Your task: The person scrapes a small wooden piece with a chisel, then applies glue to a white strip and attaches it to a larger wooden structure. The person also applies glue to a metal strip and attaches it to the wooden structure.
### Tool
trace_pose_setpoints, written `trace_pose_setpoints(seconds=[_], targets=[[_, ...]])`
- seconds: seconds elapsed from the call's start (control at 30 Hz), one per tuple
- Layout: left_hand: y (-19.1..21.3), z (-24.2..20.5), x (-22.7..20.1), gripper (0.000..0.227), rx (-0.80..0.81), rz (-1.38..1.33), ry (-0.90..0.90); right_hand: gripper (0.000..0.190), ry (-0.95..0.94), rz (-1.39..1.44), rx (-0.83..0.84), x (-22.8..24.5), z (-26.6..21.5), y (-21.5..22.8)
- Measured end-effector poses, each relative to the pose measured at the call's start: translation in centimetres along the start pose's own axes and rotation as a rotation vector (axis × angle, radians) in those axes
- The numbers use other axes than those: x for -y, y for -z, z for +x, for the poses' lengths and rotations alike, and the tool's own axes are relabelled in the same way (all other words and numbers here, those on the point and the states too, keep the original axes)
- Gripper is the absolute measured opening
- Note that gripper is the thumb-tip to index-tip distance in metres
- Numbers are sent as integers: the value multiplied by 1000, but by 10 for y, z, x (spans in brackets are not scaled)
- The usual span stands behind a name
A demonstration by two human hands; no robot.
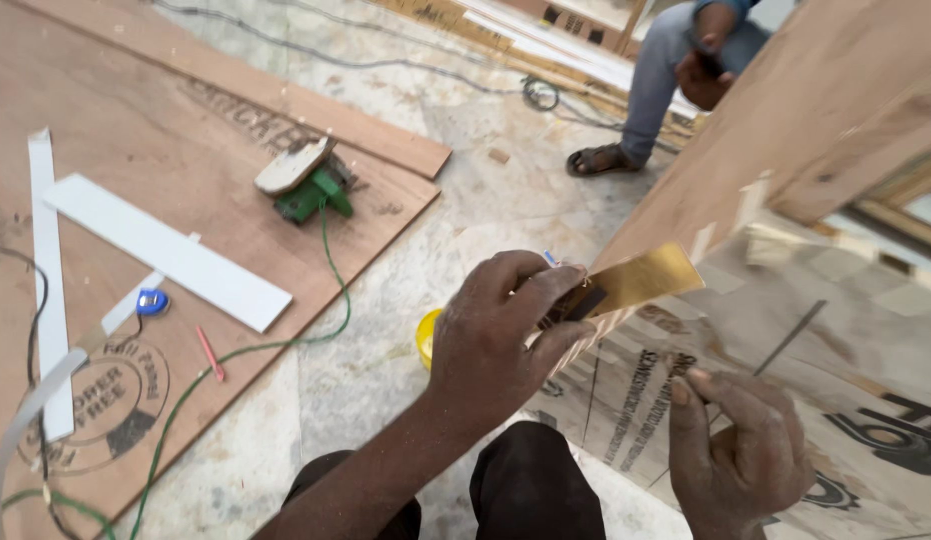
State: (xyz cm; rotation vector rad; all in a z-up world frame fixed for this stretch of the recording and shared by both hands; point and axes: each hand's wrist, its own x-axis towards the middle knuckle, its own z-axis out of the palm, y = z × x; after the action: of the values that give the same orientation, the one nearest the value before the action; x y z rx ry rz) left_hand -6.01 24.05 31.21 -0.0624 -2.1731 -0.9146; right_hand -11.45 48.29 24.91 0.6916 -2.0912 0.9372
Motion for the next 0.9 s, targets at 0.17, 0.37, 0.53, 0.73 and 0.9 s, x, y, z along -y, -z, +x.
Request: trace_pose_setpoints(seconds=[0.17,0.37,0.53,0.73,0.9], targets=[[-6,25,-38,52,-131,-271,-2,25,17,-46,-19,15,10,22],[-25,73,-64,49,-177,-399,-148,24,141,-91,-97,23,34,20],[-42,114,-72,51,-230,-326,-285,16,159,29,-103,18,92,25],[-60,145,-81,52,-332,-313,-407,21,192,127,-54,32,161,40],[-70,163,-85,44,-377,-283,-446,23,173,119,-4,25,172,46]])
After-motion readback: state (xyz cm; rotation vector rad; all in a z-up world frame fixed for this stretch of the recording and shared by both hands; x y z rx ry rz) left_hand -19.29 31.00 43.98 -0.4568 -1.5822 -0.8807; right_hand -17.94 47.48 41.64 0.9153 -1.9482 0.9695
